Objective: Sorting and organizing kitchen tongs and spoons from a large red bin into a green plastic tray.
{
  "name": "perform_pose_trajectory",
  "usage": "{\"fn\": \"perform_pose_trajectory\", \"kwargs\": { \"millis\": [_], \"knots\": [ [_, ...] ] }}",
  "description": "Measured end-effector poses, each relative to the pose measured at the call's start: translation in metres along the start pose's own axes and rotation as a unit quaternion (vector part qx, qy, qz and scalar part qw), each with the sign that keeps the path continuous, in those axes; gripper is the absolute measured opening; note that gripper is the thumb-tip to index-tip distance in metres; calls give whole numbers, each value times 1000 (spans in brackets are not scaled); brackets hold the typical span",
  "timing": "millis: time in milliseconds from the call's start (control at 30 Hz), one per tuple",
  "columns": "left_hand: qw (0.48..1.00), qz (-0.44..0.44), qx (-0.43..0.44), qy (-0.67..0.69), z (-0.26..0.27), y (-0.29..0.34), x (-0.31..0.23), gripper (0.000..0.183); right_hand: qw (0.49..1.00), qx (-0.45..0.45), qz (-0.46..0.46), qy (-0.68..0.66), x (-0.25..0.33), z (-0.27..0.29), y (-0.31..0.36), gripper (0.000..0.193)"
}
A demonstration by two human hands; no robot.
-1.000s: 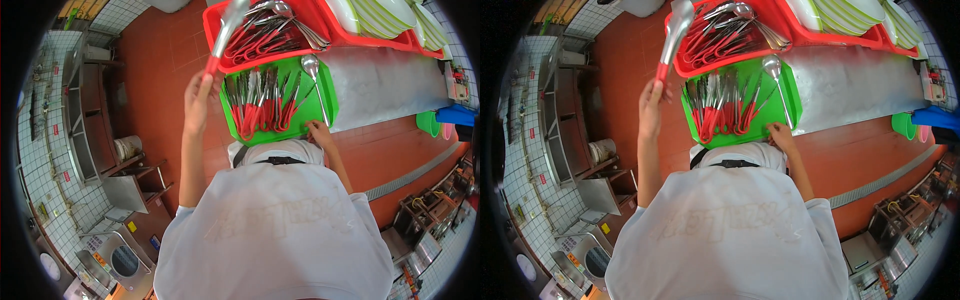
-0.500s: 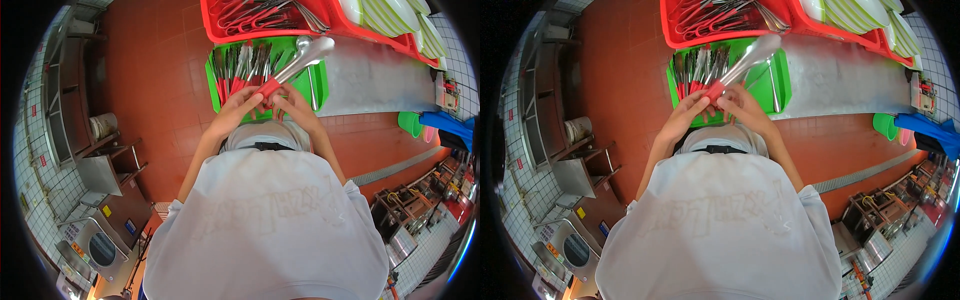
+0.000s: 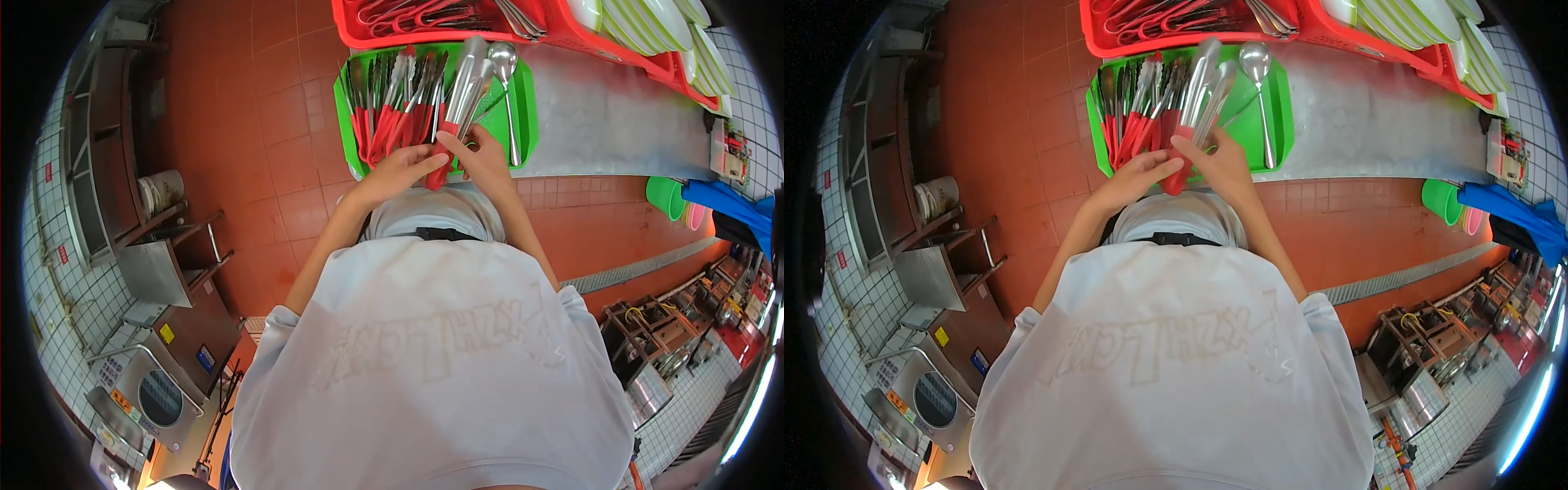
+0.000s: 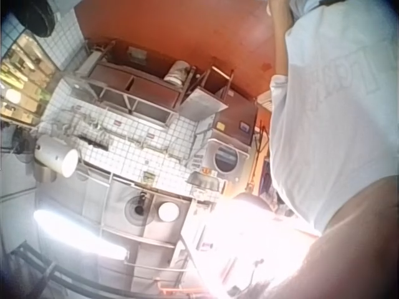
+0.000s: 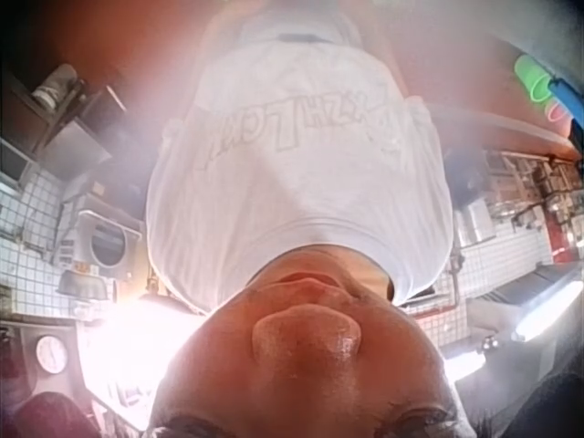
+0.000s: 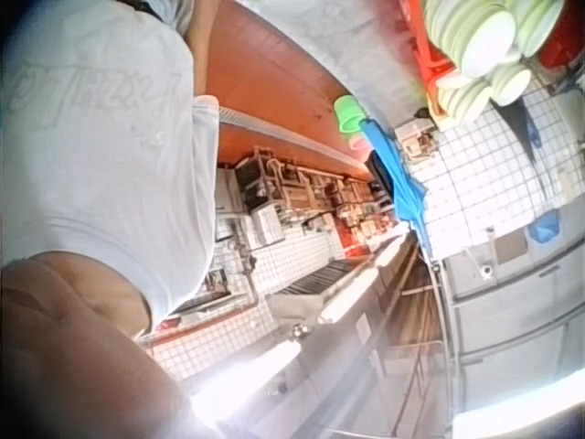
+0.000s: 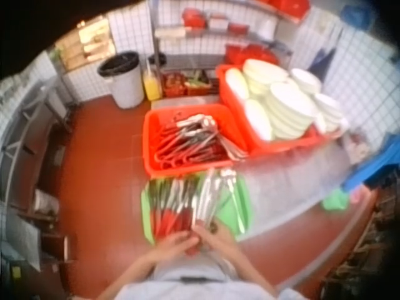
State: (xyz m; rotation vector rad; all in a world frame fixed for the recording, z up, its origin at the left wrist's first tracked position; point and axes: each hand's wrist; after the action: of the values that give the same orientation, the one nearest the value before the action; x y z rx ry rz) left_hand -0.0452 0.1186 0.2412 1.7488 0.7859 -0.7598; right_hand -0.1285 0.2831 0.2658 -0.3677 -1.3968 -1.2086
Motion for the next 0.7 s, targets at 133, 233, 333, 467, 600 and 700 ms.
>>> {"fn": "perform_pose_trajectory", "kwargs": {
  "millis": [133,233,333,467,600,700],
  "knots": [
    [998,-8,-59,19,5,3,7,45,966,-78,42,242,-4,-2,-7,61],
    [996,-50,-77,5,17,12,-3,42,939,-69,-12,337,-5,-1,-20,72],
    [993,-42,-112,15,25,20,-6,37,918,-60,-29,391,-11,-2,-33,76],
    [987,-68,-143,34,27,25,-3,32,911,-26,-33,410,-3,0,-47,80],
    [983,-74,-161,45,26,29,0,30,894,-16,-71,442,1,-5,-63,70],
    [981,-71,-173,52,26,31,2,30,881,-20,-65,468,-3,-9,-76,72]
  ]
}}
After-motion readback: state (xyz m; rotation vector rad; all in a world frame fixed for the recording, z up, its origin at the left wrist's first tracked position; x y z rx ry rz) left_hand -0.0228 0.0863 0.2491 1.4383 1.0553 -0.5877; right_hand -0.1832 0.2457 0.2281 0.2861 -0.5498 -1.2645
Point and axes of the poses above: each hand's wrist, its own y-axis away from the middle knuckle, its own z-axis out of the back of the hand, x = y × z, and after that the axes turned 4 degrees about z, right-handed
